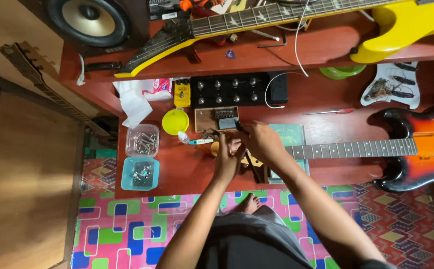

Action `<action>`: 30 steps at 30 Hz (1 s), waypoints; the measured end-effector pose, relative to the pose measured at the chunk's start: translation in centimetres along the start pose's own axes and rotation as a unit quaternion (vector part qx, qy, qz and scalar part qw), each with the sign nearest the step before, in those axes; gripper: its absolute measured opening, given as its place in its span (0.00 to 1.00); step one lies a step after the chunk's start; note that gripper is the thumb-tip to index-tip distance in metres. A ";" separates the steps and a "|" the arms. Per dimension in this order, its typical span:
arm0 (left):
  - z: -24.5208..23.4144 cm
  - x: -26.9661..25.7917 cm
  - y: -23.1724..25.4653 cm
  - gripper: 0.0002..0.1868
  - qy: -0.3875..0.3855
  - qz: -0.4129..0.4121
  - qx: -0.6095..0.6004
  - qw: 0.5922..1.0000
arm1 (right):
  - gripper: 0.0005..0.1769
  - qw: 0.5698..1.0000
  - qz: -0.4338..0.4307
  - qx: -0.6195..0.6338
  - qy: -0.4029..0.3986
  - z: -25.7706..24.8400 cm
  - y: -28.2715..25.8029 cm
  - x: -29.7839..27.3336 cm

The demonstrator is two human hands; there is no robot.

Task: The person removes tuning pegs from a guitar headstock using an Allen key, then installs new tuning pegs one by one and tightens them. The work is performed on a workbench with other guitars and tools nearby.

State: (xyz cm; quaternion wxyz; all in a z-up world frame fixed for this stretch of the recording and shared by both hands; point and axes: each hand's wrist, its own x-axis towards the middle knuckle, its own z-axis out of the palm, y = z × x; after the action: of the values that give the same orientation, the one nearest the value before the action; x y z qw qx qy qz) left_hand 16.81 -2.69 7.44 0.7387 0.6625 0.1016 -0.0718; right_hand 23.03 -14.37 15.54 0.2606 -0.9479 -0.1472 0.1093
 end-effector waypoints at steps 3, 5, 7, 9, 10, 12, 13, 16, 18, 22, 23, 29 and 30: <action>1.0 0.2 2.0 0.24 -0.022 0.068 0.049 0.996 | 0.17 0.997 -0.017 -0.070 0.024 0.1 0.4 -2.3; 1.2 1.3 0.0 0.24 -0.022 0.075 0.028 0.996 | 0.23 0.994 0.075 -0.084 -0.001 -1.0 -1.9 -5.7; 1.6 2.0 -0.4 0.23 -0.024 0.084 0.006 0.996 | 0.33 0.981 0.168 -0.099 -0.024 -0.9 -2.8 -8.3; 2.1 2.0 0.7 0.15 -0.048 0.059 -0.114 0.991 | 0.25 0.980 0.197 -0.035 -0.013 0.6 -2.3 -10.4; 2.0 2.5 0.7 0.15 -0.052 0.059 -0.115 0.990 | 0.25 0.979 0.200 -0.036 -0.010 1.3 -0.8 -10.4; 1.6 3.4 0.6 0.12 -0.042 -0.020 -0.233 0.971 | 0.20 0.947 0.244 0.207 0.038 3.1 1.9 -10.7; 1.3 3.1 1.5 0.12 -0.043 -0.022 -0.231 0.972 | 0.20 0.946 0.246 0.209 0.038 3.6 2.2 -10.4; 0.9 2.6 3.1 0.15 -0.054 -0.018 -0.291 0.955 | 0.15 0.813 0.241 0.510 0.147 4.9 3.9 -9.2; 0.5 2.3 2.2 0.15 -0.048 0.064 -0.297 0.951 | 0.17 0.753 0.233 0.587 0.188 6.2 5.6 -8.0; 0.6 -2.8 1.0 0.12 -0.091 0.106 -0.130 0.982 | 0.26 0.815 0.218 0.506 0.179 5.0 7.2 -2.7; 0.9 -4.3 1.5 0.14 -0.116 0.198 0.001 0.973 | 0.27 0.883 0.204 0.405 0.122 4.3 6.6 -1.4; -1.0 -3.4 -0.3 0.27 -0.035 0.110 0.137 0.984 | 0.17 0.996 -0.007 0.004 -0.087 0.1 0.0 1.4; -1.7 -2.6 2.1 0.25 0.007 0.042 0.211 0.977 | 0.17 0.992 -0.052 -0.074 -0.087 0.6 0.2 1.6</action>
State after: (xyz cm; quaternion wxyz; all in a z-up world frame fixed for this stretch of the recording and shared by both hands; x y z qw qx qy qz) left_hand 14.74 -0.86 9.96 0.5839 0.8076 0.0613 -0.0555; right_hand 24.44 -13.72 14.72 0.1810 -0.9425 -0.2258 0.1669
